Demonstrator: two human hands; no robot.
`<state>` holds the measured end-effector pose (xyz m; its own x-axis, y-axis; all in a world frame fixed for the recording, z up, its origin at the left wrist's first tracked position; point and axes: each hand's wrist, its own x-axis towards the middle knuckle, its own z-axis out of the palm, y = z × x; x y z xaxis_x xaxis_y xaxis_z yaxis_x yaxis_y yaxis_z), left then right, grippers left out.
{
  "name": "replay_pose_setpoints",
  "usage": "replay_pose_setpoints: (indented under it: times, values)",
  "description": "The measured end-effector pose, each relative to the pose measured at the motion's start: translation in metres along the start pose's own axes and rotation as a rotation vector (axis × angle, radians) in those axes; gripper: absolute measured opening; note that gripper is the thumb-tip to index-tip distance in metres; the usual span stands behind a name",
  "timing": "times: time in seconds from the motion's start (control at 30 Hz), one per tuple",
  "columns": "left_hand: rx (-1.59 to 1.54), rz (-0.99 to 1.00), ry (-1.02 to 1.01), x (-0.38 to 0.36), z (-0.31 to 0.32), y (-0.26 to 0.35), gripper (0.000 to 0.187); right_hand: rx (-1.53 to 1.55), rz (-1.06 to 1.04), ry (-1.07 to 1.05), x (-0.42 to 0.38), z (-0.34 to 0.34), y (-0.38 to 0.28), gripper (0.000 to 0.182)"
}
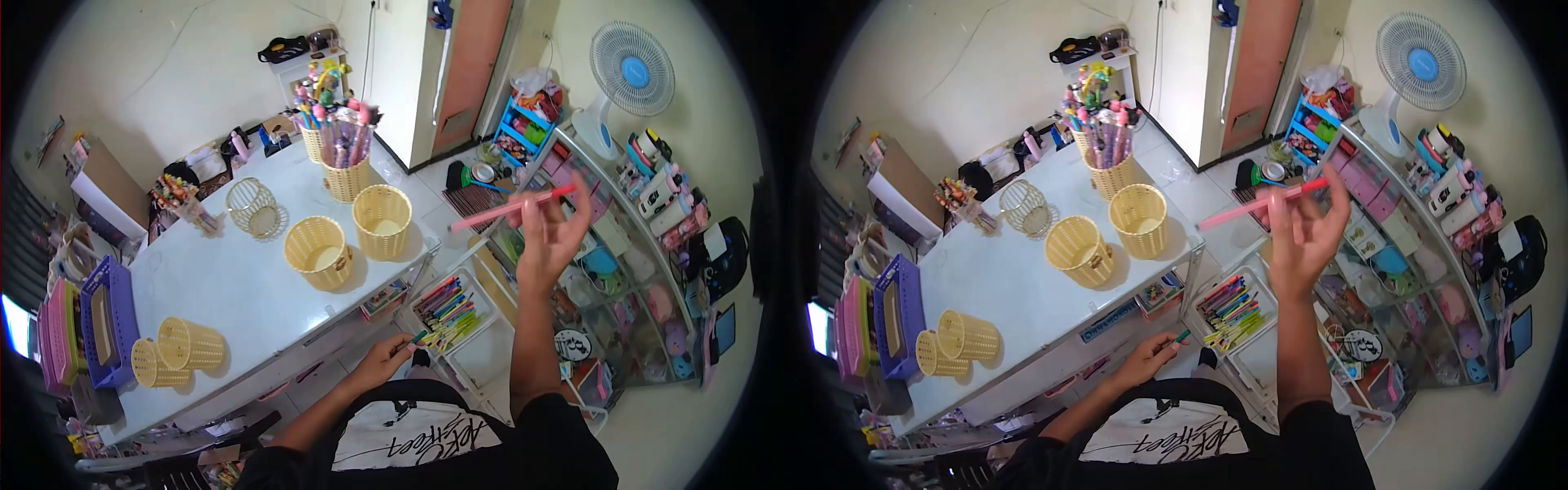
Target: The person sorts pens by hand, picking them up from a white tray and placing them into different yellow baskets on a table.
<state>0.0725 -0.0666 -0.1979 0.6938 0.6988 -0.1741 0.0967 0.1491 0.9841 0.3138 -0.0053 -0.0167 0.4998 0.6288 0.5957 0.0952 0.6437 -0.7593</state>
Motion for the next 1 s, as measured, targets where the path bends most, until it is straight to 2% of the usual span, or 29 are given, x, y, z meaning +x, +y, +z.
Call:
replay_pose_setpoints:
  times: [0.07,0.13,0.17,0.2,0.23,0.3,0.33,0.43,0.6,0.67,0.7,0.73,0.77,0.83,0.87,0.93,0.97,1.0]
  values:
    - [-0.019,0.059,0.058,-0.009,0.000,0.005,0.027,-0.060,-0.310,-0.079,0.019,0.034,-0.004,0.063]
    - [-0.031,0.065,0.080,-0.017,-0.002,0.007,0.028,-0.325,-0.401,-0.333,0.030,0.058,0.016,0.056]
    - [-0.044,0.058,0.091,-0.021,-0.003,0.006,0.028,-0.407,-0.399,-0.391,0.028,0.071,0.021,0.051]
    - [-0.047,0.068,0.101,-0.024,-0.003,0.003,0.028,-0.450,-0.194,-0.515,0.023,0.079,0.021,0.051]
    - [-0.053,0.093,0.118,-0.026,-0.004,-0.001,0.028,-0.445,-0.204,-0.526,0.021,0.081,0.031,0.051]
    - [-0.064,0.132,0.148,-0.027,-0.007,-0.001,0.028,-0.586,-0.398,-0.723,0.020,0.088,0.050,0.051]
    - [-0.067,0.136,0.156,-0.030,-0.008,0.002,0.029,-0.578,-0.315,-0.769,0.019,0.089,0.048,0.052]
    - [-0.101,0.124,0.161,-0.032,-0.010,0.011,0.029,-0.530,-0.451,-0.716,0.021,0.093,0.043,0.055]
    - [-0.215,0.146,0.129,-0.027,-0.013,0.051,0.031,-0.552,-0.420,-0.527,0.000,0.071,0.010,0.052]
    - [-0.380,0.192,0.152,-0.024,-0.013,0.071,0.029,-0.524,-0.388,-0.481,-0.013,0.054,-0.005,0.050]
    - [-0.381,0.191,0.153,-0.020,-0.012,0.076,0.029,-0.444,-0.224,-0.664,-0.018,0.045,-0.013,0.048]
    - [-0.381,0.278,0.164,-0.015,-0.011,0.081,0.029,-0.359,-0.054,-0.839,-0.023,0.038,-0.018,0.045]
    - [-0.380,0.363,0.174,-0.011,-0.010,0.085,0.029,-0.361,-0.050,-0.837,-0.031,0.036,-0.019,0.045]
    - [-0.315,0.405,0.191,-0.003,-0.007,0.099,0.029,-0.251,0.017,-1.017,-0.046,0.039,-0.020,0.045]
    - [-0.249,0.451,0.212,0.001,-0.006,0.105,0.028,-0.252,0.020,-1.015,-0.048,0.038,-0.016,0.045]
    - [-0.293,0.446,0.206,0.009,-0.006,0.111,0.027,-0.236,-0.101,-0.904,-0.052,0.035,-0.006,0.040]
    - [-0.335,0.443,0.201,0.013,-0.006,0.113,0.027,-0.235,-0.097,-0.903,-0.055,0.039,-0.004,0.040]
    - [-0.335,0.439,0.202,0.015,-0.006,0.115,0.027,-0.111,-0.007,-0.718,-0.057,0.044,-0.003,0.035]
